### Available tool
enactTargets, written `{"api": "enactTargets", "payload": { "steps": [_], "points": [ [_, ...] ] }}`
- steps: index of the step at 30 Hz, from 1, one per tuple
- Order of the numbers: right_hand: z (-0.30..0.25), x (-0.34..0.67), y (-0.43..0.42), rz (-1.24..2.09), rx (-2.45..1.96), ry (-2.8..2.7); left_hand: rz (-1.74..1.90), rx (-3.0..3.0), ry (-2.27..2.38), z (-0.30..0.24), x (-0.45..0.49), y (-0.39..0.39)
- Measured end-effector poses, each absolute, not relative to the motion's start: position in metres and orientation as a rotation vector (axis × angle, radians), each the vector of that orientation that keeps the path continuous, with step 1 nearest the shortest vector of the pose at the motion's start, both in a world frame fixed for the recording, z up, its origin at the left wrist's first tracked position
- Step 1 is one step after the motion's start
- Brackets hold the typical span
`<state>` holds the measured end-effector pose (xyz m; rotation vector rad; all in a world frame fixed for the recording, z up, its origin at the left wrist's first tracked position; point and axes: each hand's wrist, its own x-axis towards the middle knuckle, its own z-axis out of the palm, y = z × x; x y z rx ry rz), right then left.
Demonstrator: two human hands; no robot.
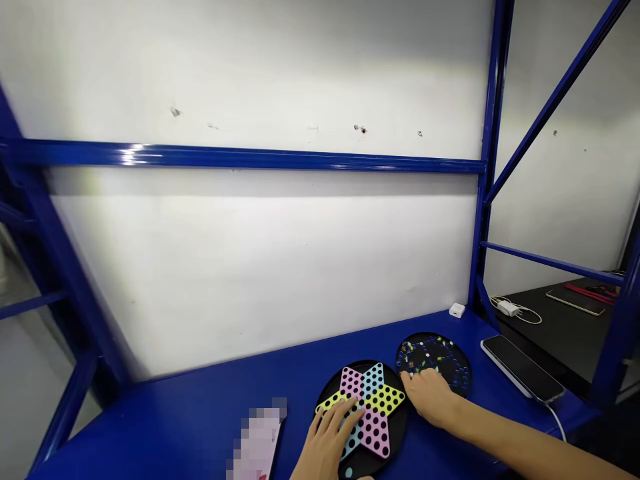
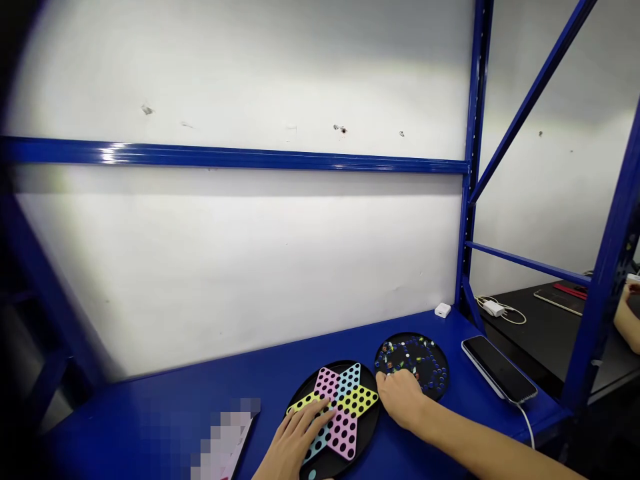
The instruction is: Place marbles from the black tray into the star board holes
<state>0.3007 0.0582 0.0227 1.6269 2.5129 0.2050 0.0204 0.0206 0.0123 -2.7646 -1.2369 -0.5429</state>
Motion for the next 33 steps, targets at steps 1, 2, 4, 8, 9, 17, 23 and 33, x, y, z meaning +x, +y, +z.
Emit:
{"api": "enactTargets", "payload": {
  "steps": [1,2,4,8,9,17,23,33],
  "points": [
    [0.024,0.302,0.059,0.183,1.623,2.532,-0.545,-2.769,-1.243,0.012,0.021,0.021],
    [0.026,0.303,0.06,0.147,1.626,2.552,-0.545,-2.772,-1.252,0.013,0.021,0.021],
    [0.033,0.307,0.063,0.045,1.654,2.591,-0.546,-2.78,-1.27,0.013,0.021,0.021],
    [0.05,0.316,0.072,-0.282,1.765,2.538,-0.583,-2.777,-1.283,0.013,0.022,0.019],
    [0.053,0.318,0.076,-0.383,1.794,2.536,-0.59,-2.775,-1.286,0.014,0.023,0.018],
    [0.068,0.331,0.078,-0.663,1.897,2.592,-0.556,-2.8,-1.319,0.017,0.025,0.017],
    [0.056,0.316,0.06,-0.144,1.666,2.498,-0.595,-2.785,-1.282,0.014,0.023,0.017],
    [0.032,0.291,0.061,0.239,1.443,2.489,-0.555,-2.87,-1.402,0.009,0.024,0.019]
  ]
}}
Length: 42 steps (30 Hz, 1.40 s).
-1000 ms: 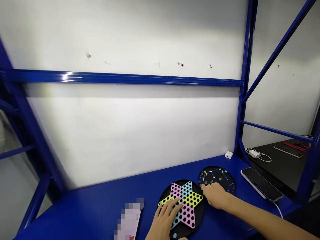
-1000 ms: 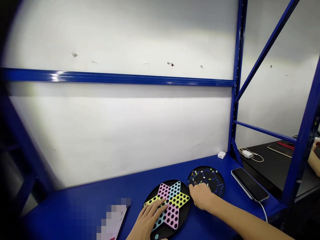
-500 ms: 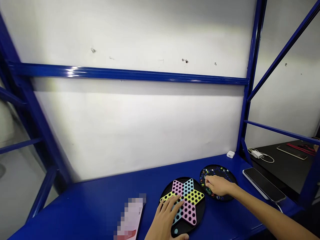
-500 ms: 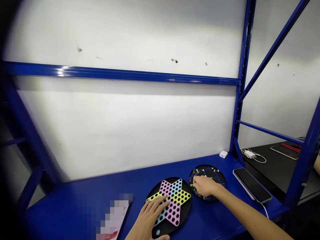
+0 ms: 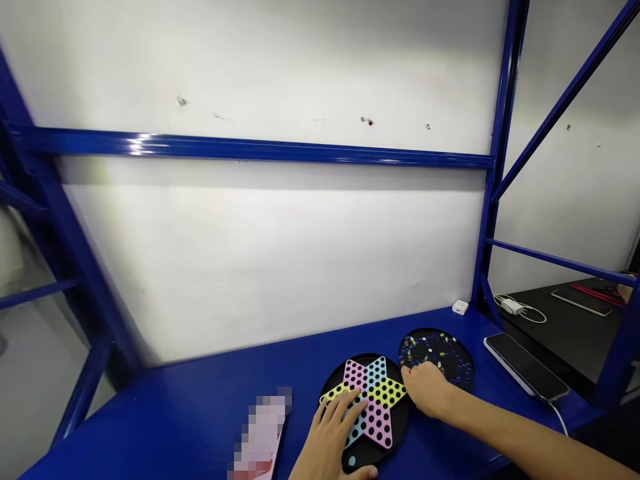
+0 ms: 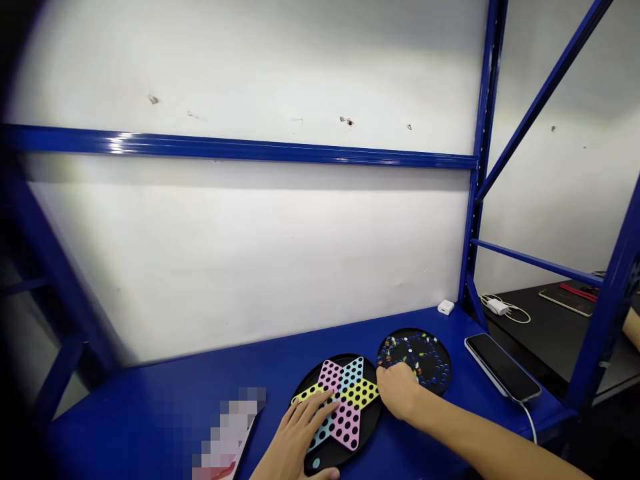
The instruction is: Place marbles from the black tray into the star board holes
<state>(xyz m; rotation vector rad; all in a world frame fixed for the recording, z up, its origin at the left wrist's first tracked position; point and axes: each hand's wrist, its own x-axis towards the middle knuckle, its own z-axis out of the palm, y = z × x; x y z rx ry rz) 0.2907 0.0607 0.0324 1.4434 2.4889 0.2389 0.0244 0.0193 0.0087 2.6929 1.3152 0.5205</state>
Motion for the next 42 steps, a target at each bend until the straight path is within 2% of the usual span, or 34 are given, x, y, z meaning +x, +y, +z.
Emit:
{"api": "enactTargets", "payload": {
  "steps": [4,11,26,33,35,38,40,42],
  "points": [
    [0.026,0.289,0.059,0.281,1.443,2.512,0.498,2.68,1.323,0.01,0.024,0.019],
    [0.013,0.298,0.052,0.285,1.764,2.5,0.514,2.716,1.328,0.007,0.022,0.021],
    [0.011,0.307,0.057,0.209,1.713,2.654,0.558,2.76,1.311,0.003,0.02,0.022],
    [0.001,0.314,0.055,0.082,1.912,2.687,0.563,2.74,1.322,0.007,0.021,0.021],
    [-0.004,0.317,0.059,-0.051,2.025,2.743,0.562,2.736,1.313,0.008,0.021,0.02],
    [-0.006,0.324,0.071,-0.453,2.354,2.924,0.551,2.724,1.305,0.01,0.022,0.02],
    [-0.003,0.329,0.081,-0.919,2.643,2.986,0.534,2.718,1.313,0.011,0.023,0.019],
    [0.004,0.334,0.088,-1.619,2.86,2.806,0.524,2.716,1.331,0.011,0.023,0.019]
  ]
}}
